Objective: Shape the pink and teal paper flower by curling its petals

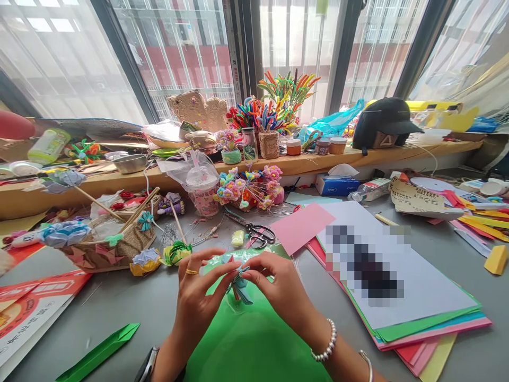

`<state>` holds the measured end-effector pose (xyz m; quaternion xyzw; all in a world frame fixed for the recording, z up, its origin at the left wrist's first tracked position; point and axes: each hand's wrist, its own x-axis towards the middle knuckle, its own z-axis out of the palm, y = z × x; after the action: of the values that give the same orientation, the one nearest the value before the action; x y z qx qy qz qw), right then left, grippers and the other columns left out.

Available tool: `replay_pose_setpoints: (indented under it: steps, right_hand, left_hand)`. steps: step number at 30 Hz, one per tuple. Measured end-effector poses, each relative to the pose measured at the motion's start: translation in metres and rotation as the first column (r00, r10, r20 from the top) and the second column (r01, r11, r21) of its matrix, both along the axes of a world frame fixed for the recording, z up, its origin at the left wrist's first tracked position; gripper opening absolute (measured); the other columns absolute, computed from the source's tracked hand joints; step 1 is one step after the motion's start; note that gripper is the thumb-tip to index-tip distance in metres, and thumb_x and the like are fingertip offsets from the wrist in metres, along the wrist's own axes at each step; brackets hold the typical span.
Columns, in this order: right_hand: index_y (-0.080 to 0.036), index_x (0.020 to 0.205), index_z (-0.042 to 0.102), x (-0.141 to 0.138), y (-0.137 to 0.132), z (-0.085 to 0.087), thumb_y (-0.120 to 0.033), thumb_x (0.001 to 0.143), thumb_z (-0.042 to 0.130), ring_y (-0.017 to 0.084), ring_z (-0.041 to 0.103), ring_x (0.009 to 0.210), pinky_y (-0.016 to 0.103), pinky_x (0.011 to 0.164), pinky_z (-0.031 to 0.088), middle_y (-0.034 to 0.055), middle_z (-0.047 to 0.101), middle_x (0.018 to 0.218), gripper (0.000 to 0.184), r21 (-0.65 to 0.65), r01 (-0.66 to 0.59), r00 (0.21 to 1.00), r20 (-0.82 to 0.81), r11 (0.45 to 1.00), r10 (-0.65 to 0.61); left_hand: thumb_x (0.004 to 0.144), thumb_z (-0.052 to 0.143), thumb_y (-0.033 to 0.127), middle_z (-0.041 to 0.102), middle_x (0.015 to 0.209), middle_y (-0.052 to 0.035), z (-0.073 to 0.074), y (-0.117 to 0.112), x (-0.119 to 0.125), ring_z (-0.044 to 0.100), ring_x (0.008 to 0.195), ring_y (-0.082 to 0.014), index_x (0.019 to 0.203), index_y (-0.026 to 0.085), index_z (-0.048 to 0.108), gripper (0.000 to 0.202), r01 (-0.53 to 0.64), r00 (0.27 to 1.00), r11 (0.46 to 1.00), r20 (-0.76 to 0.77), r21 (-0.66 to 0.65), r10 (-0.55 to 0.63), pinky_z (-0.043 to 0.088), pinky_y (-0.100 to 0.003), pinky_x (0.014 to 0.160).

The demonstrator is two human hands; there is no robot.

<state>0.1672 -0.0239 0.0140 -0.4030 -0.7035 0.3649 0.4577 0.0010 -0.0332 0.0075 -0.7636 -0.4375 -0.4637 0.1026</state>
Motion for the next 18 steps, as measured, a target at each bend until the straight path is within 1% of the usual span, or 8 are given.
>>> replay_pose_setpoints:
  steps: [3,6,13,15,18]
  right_hand:
    - [-0.019,0.081,0.064,-0.0002,-0.0015,0.0002,-0.020,0.079,0.058,0.013,0.059,0.070,0.021,0.063,0.047,0.0009,0.065,0.077,0.007,0.052,0.002,0.999,0.038,0.999,-0.004]
    - [-0.019,0.082,0.063,-0.0002,-0.0018,-0.0005,-0.019,0.080,0.056,0.013,0.059,0.070,0.021,0.063,0.046,0.0010,0.065,0.078,0.007,0.098,0.012,0.998,0.062,0.995,-0.018]
    - [-0.019,0.087,0.061,-0.0011,-0.0013,-0.0011,-0.019,0.082,0.054,0.014,0.059,0.076,0.023,0.065,0.048,0.0026,0.064,0.083,0.009,0.159,0.022,0.997,0.073,0.987,-0.034]
    - [-0.019,0.088,0.061,-0.0012,-0.0017,-0.0017,-0.019,0.083,0.053,0.015,0.059,0.075,0.024,0.065,0.048,0.0030,0.064,0.083,0.010,0.175,0.021,0.995,0.092,0.984,-0.038]
    - [-0.019,0.088,0.061,-0.0014,-0.0023,-0.0032,-0.019,0.083,0.051,0.016,0.059,0.074,0.027,0.065,0.048,0.0037,0.063,0.082,0.011,0.177,0.021,0.993,0.114,0.984,-0.041]
  left_hand:
    - [0.077,0.057,0.014,0.050,0.112,-0.0049,0.0014,0.0016,-0.0014,0.043,0.104,-0.0228,0.089,0.025,0.065,0.018,0.055,0.998,0.998,-0.028,-0.030,-0.056,0.038,-0.039,0.087]
    - [0.078,0.056,0.014,0.050,0.116,-0.0050,0.0009,0.0041,-0.0033,0.041,0.111,-0.0238,0.092,0.026,0.063,0.020,0.085,0.995,0.996,-0.049,-0.036,-0.087,0.037,-0.043,0.092]
    - [0.077,0.056,0.010,0.051,0.116,-0.0058,-0.0034,0.0057,-0.0054,0.044,0.111,-0.0231,0.097,0.026,0.061,0.026,0.079,0.993,0.995,-0.090,0.057,-0.074,0.041,-0.042,0.091]
    - [0.077,0.056,0.012,0.053,0.113,-0.0055,-0.0025,0.0055,-0.0056,0.046,0.109,-0.0227,0.096,0.026,0.061,0.024,0.085,0.993,0.994,-0.088,0.062,-0.079,0.043,-0.041,0.089]
    - [0.078,0.056,0.015,0.057,0.110,-0.0058,-0.0011,0.0056,-0.0057,0.049,0.106,-0.0221,0.094,0.024,0.061,0.020,0.106,0.991,0.994,-0.079,0.028,-0.104,0.044,-0.041,0.087]
